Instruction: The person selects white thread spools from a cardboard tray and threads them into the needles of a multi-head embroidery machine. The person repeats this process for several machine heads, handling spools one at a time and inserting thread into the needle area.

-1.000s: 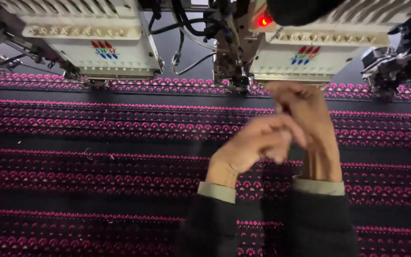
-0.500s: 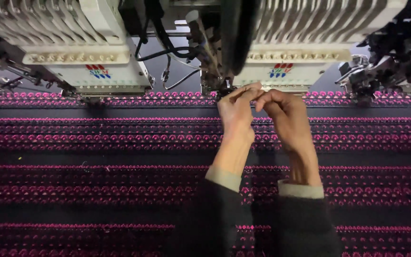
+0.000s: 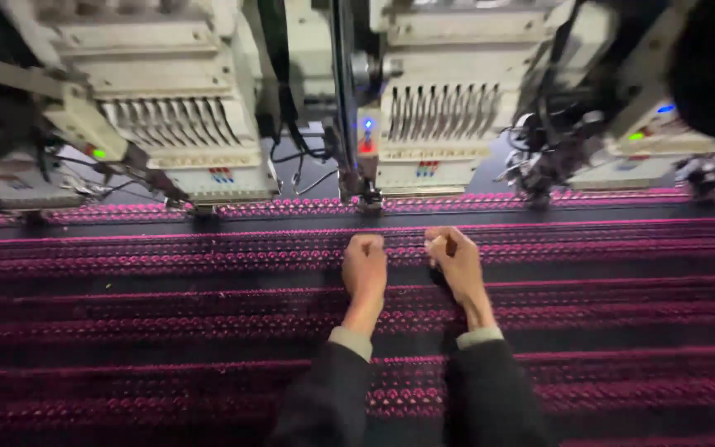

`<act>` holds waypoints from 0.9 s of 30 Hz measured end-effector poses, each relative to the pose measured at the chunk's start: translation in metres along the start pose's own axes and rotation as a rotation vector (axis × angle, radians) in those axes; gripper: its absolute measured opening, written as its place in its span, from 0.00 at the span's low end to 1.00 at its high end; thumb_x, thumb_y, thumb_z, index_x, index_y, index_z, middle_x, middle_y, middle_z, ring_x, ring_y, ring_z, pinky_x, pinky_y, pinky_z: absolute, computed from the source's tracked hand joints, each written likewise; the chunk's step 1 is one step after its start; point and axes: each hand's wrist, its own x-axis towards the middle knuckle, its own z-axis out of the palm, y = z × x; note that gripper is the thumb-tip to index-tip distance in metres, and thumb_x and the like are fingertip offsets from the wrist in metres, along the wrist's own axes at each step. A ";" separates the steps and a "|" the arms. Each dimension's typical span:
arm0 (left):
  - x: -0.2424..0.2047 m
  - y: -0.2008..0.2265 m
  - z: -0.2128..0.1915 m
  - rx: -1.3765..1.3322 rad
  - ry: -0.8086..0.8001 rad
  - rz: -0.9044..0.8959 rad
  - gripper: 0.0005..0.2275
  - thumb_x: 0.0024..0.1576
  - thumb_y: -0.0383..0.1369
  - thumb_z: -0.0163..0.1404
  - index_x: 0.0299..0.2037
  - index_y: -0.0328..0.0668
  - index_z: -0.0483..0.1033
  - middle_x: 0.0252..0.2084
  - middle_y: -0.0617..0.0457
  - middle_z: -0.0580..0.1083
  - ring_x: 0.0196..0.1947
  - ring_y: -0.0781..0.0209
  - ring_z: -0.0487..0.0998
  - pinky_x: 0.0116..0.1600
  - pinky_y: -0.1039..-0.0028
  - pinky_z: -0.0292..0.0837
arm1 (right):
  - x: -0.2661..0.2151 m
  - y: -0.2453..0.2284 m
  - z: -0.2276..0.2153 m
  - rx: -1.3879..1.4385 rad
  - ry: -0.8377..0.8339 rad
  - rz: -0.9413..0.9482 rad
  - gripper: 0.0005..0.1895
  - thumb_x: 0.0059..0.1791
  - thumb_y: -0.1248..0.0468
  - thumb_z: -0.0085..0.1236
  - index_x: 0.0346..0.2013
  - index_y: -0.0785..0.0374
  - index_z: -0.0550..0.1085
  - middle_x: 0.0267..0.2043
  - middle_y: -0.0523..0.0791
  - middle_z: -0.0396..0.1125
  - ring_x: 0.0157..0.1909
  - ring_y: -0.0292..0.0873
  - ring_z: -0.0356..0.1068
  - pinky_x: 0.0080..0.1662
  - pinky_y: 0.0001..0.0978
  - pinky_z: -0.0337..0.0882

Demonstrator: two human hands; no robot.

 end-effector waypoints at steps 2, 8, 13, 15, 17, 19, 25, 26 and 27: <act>-0.038 0.014 -0.017 0.283 -0.024 0.034 0.09 0.60 0.34 0.45 0.40 0.55 0.81 0.43 0.52 0.81 0.50 0.44 0.79 0.53 0.55 0.73 | -0.014 -0.005 -0.004 0.095 0.053 0.009 0.22 0.43 0.77 0.60 0.51 0.60 0.78 0.28 0.44 0.71 0.25 0.36 0.66 0.28 0.26 0.70; -0.156 0.033 -0.037 1.185 -0.232 0.665 0.22 0.51 0.33 0.61 0.57 0.46 0.75 0.67 0.38 0.65 0.70 0.33 0.56 0.64 0.34 0.56 | -0.134 -0.089 -0.021 -1.117 -0.351 -0.105 0.50 0.46 0.51 0.68 0.78 0.39 0.50 0.80 0.43 0.46 0.78 0.54 0.45 0.71 0.69 0.46; -0.275 0.047 -0.052 1.206 -0.020 0.902 0.18 0.55 0.32 0.54 0.54 0.33 0.75 0.61 0.35 0.71 0.63 0.40 0.68 0.61 0.54 0.67 | -0.259 -0.148 -0.073 -1.203 -0.243 -0.232 0.49 0.46 0.51 0.66 0.77 0.39 0.51 0.80 0.45 0.43 0.79 0.55 0.43 0.71 0.67 0.45; -0.348 0.073 -0.064 1.191 -0.027 0.890 0.24 0.55 0.36 0.55 0.58 0.28 0.71 0.65 0.31 0.66 0.67 0.36 0.62 0.67 0.50 0.58 | -0.302 -0.178 -0.100 -1.226 -0.197 -0.297 0.51 0.43 0.51 0.69 0.76 0.40 0.52 0.80 0.46 0.44 0.78 0.55 0.43 0.71 0.66 0.44; -0.405 0.100 -0.074 1.179 -0.026 0.896 0.30 0.55 0.41 0.57 0.62 0.22 0.67 0.68 0.26 0.62 0.72 0.31 0.56 0.72 0.45 0.49 | -0.333 -0.221 -0.122 -1.245 -0.131 -0.367 0.53 0.40 0.50 0.71 0.76 0.41 0.54 0.79 0.46 0.45 0.78 0.55 0.43 0.71 0.65 0.44; -0.461 0.111 -0.079 1.148 -0.077 0.897 0.30 0.57 0.38 0.55 0.64 0.20 0.63 0.67 0.26 0.62 0.71 0.31 0.56 0.72 0.46 0.49 | -0.372 -0.266 -0.147 -1.238 -0.142 -0.393 0.55 0.39 0.57 0.71 0.76 0.41 0.52 0.80 0.45 0.43 0.79 0.53 0.41 0.72 0.61 0.42; -0.588 0.104 -0.084 1.017 -0.130 1.069 0.15 0.53 0.26 0.52 0.50 0.30 0.78 0.54 0.35 0.75 0.57 0.42 0.74 0.51 0.61 0.76 | -0.495 -0.359 -0.217 -1.300 -0.074 -0.538 0.51 0.39 0.57 0.67 0.75 0.40 0.56 0.78 0.42 0.50 0.78 0.51 0.46 0.72 0.55 0.46; -0.626 0.119 -0.099 1.017 -0.137 1.077 0.15 0.53 0.26 0.52 0.50 0.30 0.78 0.54 0.35 0.75 0.57 0.42 0.74 0.51 0.61 0.76 | -0.519 -0.366 -0.226 -1.302 -0.066 -0.530 0.51 0.39 0.57 0.67 0.75 0.40 0.56 0.78 0.42 0.50 0.78 0.51 0.46 0.72 0.55 0.46; -0.665 0.133 -0.115 1.055 -0.089 1.092 0.17 0.54 0.28 0.53 0.53 0.29 0.77 0.60 0.31 0.71 0.64 0.37 0.67 0.61 0.53 0.63 | -0.544 -0.373 -0.234 -1.314 -0.050 -0.523 0.49 0.40 0.55 0.68 0.74 0.40 0.58 0.78 0.42 0.51 0.78 0.51 0.47 0.72 0.56 0.47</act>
